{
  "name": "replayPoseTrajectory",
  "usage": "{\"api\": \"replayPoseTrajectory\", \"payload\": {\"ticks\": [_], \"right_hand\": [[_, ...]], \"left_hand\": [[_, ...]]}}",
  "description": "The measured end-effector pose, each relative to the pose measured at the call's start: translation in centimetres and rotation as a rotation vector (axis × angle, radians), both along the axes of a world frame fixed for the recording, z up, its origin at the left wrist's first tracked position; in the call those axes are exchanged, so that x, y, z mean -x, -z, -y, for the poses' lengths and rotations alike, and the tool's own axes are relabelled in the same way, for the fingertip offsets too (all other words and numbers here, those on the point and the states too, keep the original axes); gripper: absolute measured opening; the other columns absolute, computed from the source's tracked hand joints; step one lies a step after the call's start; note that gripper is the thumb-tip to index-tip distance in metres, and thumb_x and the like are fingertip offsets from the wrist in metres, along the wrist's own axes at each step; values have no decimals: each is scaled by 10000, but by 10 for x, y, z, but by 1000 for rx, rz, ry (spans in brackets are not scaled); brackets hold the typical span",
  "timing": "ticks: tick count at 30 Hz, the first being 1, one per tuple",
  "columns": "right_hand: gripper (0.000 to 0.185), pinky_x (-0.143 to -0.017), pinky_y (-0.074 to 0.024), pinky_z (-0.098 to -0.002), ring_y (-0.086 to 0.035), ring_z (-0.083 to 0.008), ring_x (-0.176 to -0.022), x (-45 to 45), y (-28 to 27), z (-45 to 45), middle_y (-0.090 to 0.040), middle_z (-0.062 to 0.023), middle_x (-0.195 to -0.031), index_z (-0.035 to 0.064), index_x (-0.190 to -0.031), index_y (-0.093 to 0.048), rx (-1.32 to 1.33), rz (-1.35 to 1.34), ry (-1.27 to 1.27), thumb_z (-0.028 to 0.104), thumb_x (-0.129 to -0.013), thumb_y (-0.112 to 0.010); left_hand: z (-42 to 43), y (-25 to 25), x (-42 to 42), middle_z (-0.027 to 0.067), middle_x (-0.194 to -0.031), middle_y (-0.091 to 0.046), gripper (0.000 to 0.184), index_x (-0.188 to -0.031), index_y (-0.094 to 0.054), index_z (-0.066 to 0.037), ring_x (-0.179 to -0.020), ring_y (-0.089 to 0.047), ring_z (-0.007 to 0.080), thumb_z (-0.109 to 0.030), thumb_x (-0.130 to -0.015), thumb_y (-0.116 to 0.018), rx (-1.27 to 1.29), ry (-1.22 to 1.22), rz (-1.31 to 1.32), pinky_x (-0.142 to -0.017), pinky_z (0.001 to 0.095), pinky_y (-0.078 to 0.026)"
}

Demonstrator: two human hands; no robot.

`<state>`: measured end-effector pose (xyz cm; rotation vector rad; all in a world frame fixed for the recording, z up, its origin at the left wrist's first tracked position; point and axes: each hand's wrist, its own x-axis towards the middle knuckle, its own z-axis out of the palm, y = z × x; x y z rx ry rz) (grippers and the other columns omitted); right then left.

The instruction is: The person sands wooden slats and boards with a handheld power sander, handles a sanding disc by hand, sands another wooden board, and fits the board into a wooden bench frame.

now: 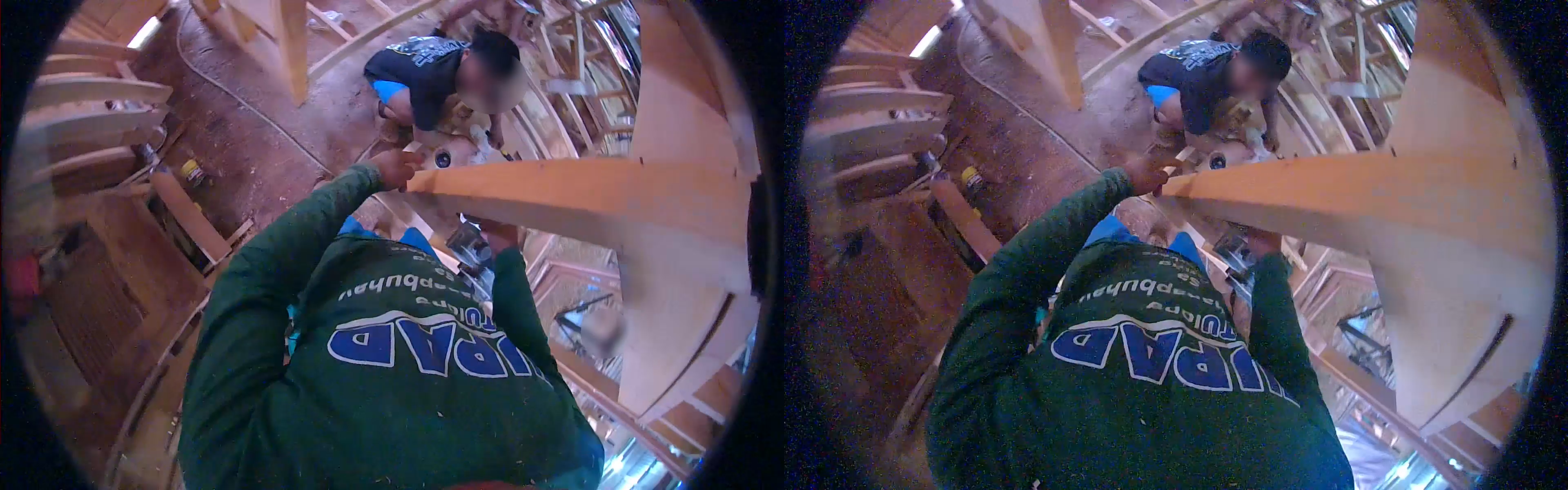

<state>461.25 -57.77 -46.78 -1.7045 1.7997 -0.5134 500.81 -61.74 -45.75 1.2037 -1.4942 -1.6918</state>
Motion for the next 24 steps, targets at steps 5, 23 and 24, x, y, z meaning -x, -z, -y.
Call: {"api": "replayPoseTrajectory", "payload": {"ticks": [5,23,24], "right_hand": [[444,-674,-549,-333,-684,-193,-778,-50,-16,8,-713,-122,-1007,14,-1303,-633,-83,3,168,104,-879,-729],[472,-820,-580,-375,-730,-238,-921,-72,-38,8,-728,-149,-1166,80,-1323,-656,-286,-62,215,214,-879,-740],[473,-828,-582,-377,-732,-241,-929,-76,-40,13,-728,-150,-1175,84,-1324,-657,-303,-63,208,220,-879,-740]], "left_hand": [[58,137,15,235,-1276,-655,382,-1136,-765,-26,-886,-746,308,-173,-785,-728,357,438,121,-822,410,-621],[140,49,49,126,-1248,-689,736,-1396,-619,-350,-1257,-591,338,-197,-722,-870,648,1026,718,-1030,477,-522],[145,55,51,128,-1254,-688,733,-1398,-618,-327,-1264,-591,342,-180,-724,-866,675,1021,689,-1036,473,-521]]}}
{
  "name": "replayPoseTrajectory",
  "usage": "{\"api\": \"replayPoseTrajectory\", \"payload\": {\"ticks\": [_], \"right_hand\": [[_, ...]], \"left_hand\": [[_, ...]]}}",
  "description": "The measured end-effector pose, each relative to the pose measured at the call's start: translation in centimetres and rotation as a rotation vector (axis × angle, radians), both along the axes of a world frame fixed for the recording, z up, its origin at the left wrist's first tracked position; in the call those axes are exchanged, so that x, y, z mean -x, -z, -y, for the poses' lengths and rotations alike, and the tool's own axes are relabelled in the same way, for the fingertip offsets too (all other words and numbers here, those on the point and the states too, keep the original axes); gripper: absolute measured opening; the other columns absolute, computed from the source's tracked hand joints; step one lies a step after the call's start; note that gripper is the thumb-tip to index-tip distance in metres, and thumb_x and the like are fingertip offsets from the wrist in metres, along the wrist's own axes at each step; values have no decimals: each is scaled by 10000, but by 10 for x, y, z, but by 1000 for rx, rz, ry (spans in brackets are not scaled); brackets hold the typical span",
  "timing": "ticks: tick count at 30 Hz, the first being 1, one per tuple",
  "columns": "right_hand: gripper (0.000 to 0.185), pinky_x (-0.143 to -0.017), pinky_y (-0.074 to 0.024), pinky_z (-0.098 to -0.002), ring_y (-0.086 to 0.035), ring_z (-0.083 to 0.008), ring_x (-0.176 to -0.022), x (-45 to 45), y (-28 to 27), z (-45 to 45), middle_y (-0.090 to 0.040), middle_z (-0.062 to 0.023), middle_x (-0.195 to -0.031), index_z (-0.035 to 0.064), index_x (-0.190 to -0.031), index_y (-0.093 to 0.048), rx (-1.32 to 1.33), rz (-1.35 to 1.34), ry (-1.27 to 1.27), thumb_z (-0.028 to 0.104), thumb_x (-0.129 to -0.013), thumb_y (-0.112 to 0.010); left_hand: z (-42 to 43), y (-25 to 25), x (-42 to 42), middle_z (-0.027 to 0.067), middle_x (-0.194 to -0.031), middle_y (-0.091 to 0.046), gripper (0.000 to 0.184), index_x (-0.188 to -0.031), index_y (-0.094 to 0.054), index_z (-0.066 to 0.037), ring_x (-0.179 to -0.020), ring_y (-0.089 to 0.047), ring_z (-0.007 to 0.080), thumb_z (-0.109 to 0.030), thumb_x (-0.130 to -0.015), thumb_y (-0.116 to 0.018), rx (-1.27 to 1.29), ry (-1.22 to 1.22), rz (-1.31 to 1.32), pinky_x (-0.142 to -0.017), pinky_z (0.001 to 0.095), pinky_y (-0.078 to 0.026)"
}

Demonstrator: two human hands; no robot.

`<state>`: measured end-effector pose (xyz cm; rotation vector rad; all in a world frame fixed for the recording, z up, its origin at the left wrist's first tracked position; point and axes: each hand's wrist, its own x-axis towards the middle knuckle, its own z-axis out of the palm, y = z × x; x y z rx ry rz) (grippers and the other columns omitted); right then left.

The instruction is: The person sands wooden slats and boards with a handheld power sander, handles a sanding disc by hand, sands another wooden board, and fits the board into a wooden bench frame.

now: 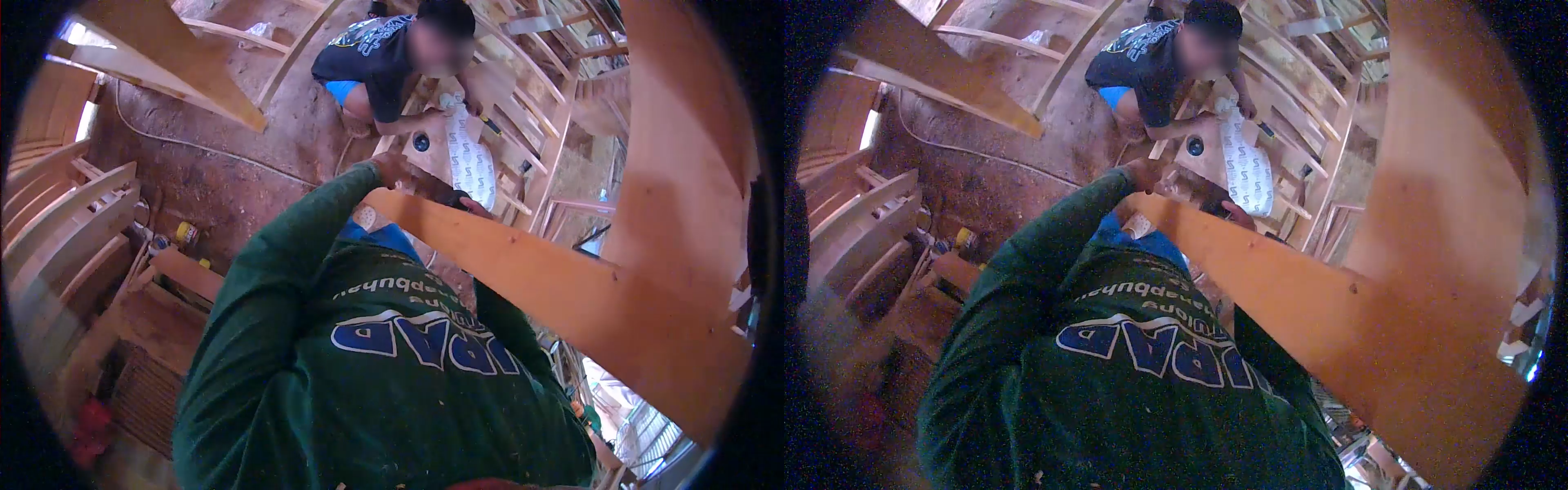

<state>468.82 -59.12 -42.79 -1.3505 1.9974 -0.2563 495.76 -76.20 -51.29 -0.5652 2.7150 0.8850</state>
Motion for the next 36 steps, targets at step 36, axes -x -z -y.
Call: {"api": "replayPoseTrajectory", "payload": {"ticks": [36], "right_hand": [[459,-870,-588,-400,-739,-286,-982,-26,-20,58,-747,-189,-1143,42,-1293,-670,261,-19,416,161,-854,-738]], "left_hand": [[112,55,36,122,-1107,-697,387,-1232,-634,-129,-1040,-705,295,-352,-916,-638,-222,-266,-19,-922,481,-573]]}}
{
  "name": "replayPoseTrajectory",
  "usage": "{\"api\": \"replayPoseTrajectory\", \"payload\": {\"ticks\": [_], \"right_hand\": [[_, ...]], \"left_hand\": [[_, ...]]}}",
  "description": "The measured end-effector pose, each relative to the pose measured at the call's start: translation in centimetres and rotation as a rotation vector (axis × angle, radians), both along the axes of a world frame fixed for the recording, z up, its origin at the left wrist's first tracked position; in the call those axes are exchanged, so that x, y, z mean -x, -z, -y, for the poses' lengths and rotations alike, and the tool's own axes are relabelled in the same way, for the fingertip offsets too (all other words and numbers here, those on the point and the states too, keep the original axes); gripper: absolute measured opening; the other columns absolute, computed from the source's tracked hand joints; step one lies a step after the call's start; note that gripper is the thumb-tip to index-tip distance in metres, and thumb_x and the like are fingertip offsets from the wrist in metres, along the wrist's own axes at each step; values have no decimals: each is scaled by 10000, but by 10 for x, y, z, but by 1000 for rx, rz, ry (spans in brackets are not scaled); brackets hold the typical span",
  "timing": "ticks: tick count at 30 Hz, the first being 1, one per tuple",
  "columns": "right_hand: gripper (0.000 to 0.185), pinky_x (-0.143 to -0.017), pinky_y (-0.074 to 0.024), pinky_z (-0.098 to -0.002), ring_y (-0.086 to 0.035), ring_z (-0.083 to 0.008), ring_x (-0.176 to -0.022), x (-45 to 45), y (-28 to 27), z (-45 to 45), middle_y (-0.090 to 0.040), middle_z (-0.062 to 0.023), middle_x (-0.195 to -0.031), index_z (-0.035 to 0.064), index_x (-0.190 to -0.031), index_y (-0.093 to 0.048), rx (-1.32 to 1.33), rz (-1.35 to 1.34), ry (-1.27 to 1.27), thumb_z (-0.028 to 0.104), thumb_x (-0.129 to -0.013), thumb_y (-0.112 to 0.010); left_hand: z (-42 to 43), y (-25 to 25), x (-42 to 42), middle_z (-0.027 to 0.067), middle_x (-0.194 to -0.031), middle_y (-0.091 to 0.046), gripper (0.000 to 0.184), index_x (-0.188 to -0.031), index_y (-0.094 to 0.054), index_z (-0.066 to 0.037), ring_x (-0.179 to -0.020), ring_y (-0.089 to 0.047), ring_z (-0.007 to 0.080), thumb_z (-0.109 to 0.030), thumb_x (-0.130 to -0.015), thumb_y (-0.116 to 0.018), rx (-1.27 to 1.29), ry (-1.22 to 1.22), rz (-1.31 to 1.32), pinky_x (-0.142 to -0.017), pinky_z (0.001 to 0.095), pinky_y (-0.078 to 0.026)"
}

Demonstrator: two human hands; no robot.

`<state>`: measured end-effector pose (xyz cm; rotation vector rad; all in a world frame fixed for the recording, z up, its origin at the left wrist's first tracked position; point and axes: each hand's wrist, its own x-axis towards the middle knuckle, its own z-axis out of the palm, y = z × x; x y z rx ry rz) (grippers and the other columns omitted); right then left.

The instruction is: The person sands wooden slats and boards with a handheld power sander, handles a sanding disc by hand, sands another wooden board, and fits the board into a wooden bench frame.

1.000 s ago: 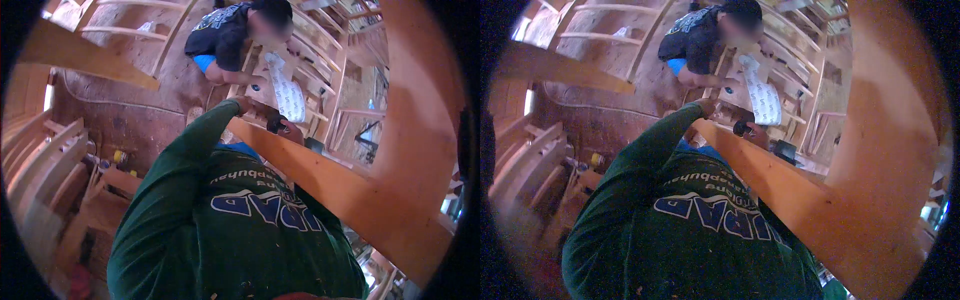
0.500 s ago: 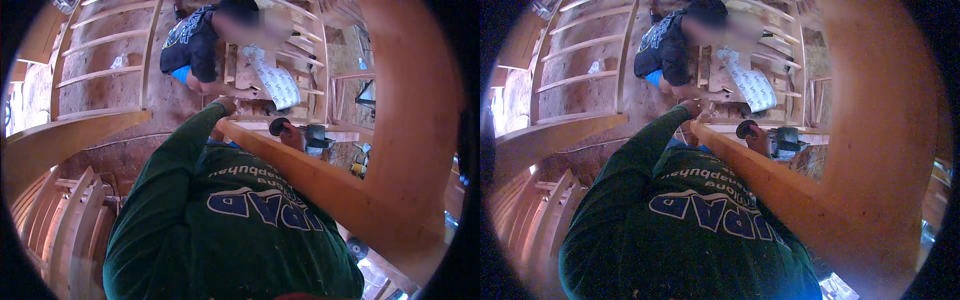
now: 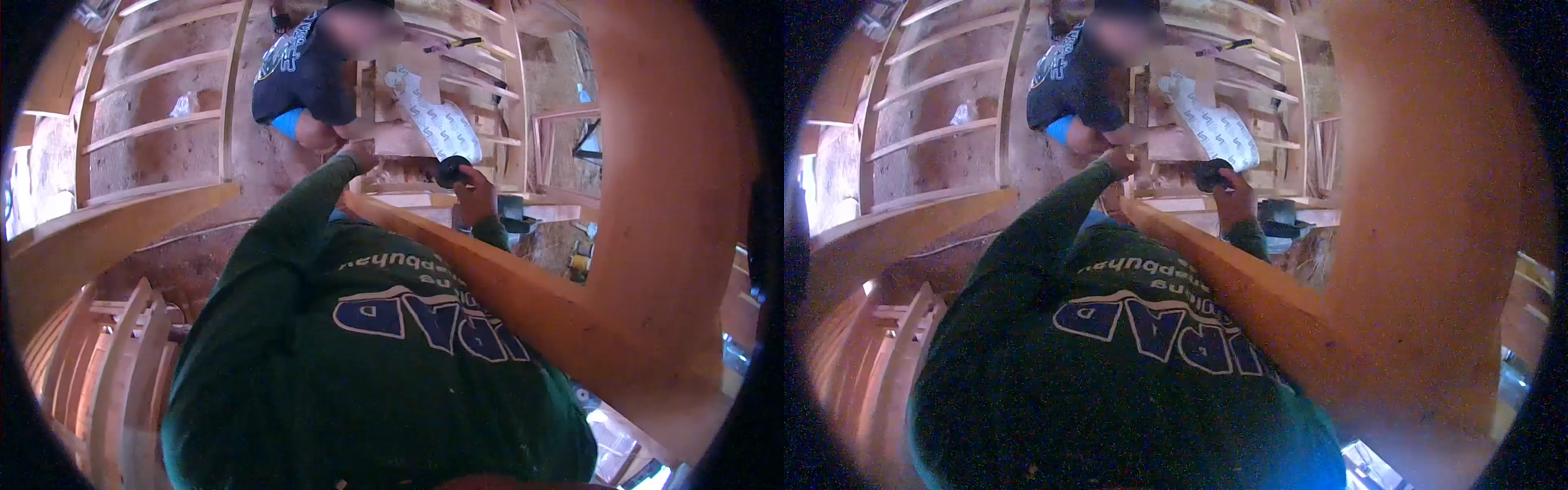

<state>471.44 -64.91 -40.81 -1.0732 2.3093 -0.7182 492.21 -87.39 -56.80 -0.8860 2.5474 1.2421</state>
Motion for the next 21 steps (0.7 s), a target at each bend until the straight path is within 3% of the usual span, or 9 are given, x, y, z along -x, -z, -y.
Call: {"api": "replayPoseTrajectory", "payload": {"ticks": [5,6,8,10,16,19,21], "right_hand": [[434,-911,-582,-429,-739,-320,-1030,-4,6,-17,-746,-191,-1159,65,-1275,-688,-3,-60,-6,158,-854,-737],[450,-818,-577,-395,-721,-264,-928,-3,18,-31,-744,-170,-1105,50,-1299,-665,11,-84,-33,131,-862,-736],[486,-632,-566,-327,-683,-153,-724,4,40,-48,-741,-126,-998,21,-1348,-619,38,-141,-96,76,-880,-736],[504,-595,-538,-313,-655,-120,-690,18,66,-68,-723,-91,-900,12,-1371,-598,-125,81,55,83,-892,-738],[513,-567,-521,-297,-632,-100,-653,7,53,-61,-727,-101,-909,8,-1381,-594,17,84,-66,93,-896,-740],[517,-569,-529,-299,-642,-111,-666,6,46,-47,-737,-114,-963,5,-1384,-592,-39,20,-35,97,-897,-737],[514,-574,-536,-301,-653,-122,-687,21,61,-46,-741,-117,-994,-6,-1383,-590,17,17,-80,99,-900,-729]], "left_hand": [[7,47,34,275,-1487,-470,1022,-1561,-241,-15,-1293,-586,388,-435,-783,-752,39,151,215,-1112,460,-458],[6,53,42,305,-1563,-424,1160,-1627,-163,8,-1344,-562,407,-452,-756,-775,44,160,233,-1150,456,-434],[8,38,49,294,-1522,-483,1170,-1626,-180,11,-1329,-572,414,-458,-743,-789,20,110,159,-1134,454,-451],[6,-1,39,287,-1467,-546,1152,-1620,-217,7,-1317,-582,415,-465,-741,-792,-56,47,113,-1117,450,-468],[8,-7,15,288,-1429,-575,946,-1563,-360,-28,-1314,-585,406,-462,-807,-728,-143,122,216,-1099,455,-485],[13,-99,-26,278,-1482,-528,784,-1534,-403,-39,-1328,-571,410,-445,-896,-608,-230,106,279,-1117,470,-471],[13,-122,-33,269,-1518,-492,724,-1538,-401,-42,-1338,-562,411,-425,-937,-526,-157,96,270,-1127,479,-460]]}}
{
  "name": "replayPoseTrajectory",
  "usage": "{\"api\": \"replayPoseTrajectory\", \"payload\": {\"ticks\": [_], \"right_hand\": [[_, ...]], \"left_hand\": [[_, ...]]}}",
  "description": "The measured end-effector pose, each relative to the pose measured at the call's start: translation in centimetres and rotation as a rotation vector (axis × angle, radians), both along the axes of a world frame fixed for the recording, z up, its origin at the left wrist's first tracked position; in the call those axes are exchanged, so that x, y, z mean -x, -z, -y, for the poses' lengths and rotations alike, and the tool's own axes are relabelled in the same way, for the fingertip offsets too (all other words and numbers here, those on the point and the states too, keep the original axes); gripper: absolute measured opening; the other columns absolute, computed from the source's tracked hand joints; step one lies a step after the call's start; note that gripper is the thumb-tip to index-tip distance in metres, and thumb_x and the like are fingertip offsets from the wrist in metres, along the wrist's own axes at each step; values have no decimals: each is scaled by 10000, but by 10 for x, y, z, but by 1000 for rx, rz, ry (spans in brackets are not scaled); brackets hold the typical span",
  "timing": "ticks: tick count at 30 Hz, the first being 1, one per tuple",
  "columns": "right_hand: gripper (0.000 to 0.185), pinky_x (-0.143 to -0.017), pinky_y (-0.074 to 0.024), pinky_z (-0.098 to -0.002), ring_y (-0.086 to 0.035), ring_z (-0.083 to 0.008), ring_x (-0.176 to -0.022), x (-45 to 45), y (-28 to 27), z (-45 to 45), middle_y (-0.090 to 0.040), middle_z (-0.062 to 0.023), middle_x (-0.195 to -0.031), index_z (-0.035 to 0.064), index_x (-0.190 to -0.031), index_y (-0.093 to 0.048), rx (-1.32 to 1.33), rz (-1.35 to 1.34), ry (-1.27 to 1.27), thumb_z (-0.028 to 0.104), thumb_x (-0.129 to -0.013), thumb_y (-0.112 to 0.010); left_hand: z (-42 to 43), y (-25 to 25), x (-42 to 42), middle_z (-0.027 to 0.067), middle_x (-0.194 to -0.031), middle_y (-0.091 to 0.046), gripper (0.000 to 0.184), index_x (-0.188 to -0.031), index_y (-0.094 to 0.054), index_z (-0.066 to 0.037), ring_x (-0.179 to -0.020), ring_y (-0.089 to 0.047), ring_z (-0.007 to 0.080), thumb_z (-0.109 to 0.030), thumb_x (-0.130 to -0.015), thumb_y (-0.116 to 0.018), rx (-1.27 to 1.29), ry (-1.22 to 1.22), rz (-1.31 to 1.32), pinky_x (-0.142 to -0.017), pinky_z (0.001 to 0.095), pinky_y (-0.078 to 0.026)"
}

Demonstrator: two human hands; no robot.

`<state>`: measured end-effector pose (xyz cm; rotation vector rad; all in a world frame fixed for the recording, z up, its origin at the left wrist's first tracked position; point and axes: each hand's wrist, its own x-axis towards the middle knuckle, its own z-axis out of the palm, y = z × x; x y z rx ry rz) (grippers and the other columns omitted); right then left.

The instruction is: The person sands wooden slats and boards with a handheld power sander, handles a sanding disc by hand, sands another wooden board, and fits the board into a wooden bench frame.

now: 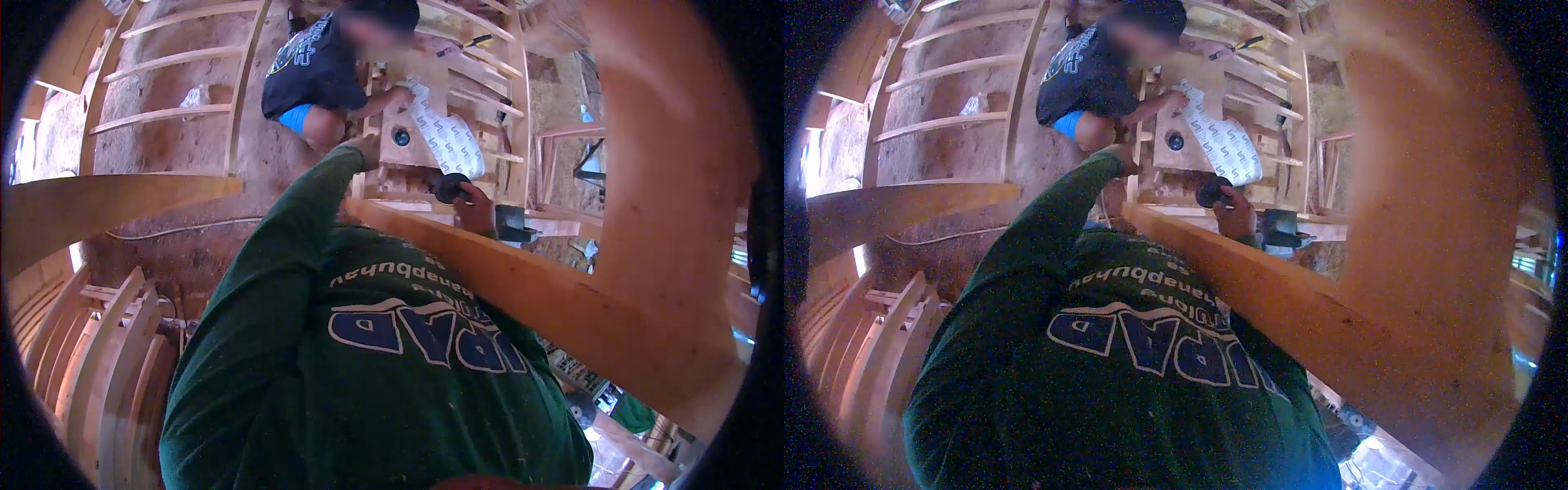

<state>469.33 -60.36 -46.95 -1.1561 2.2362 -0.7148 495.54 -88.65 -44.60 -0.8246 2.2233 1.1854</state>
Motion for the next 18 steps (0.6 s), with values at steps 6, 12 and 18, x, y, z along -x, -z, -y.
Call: {"api": "replayPoseTrajectory", "payload": {"ticks": [6,12,18], "right_hand": [[481,-596,-550,-308,-673,-136,-721,2,-2,7,-743,-101,-958,-32,-1366,-597,103,-9,-47,102,-918,-707],[466,-631,-558,-303,-678,-126,-731,-10,-39,13,-737,-80,-909,-30,-1358,-609,-80,74,60,116,-928,-713],[494,-634,-568,-289,-674,-131,-754,-2,-48,19,-723,-90,-952,-28,-1375,-593,-71,207,86,122,-923,-726]], "left_hand": [[5,11,12,255,-1536,-483,707,-1567,-371,-46,-1352,-555,402,-374,-950,-479,79,50,87,-1140,479,-452],[-2,145,60,233,-1455,-581,742,-1518,-469,-36,-1322,-595,369,-330,-853,-615,180,-81,-31,-1116,463,-485],[-5,107,60,224,-1461,-581,742,-1477,-536,-55,-1319,-602,349,-302,-795,-690,77,-61,18,-1113,470,-490]]}}
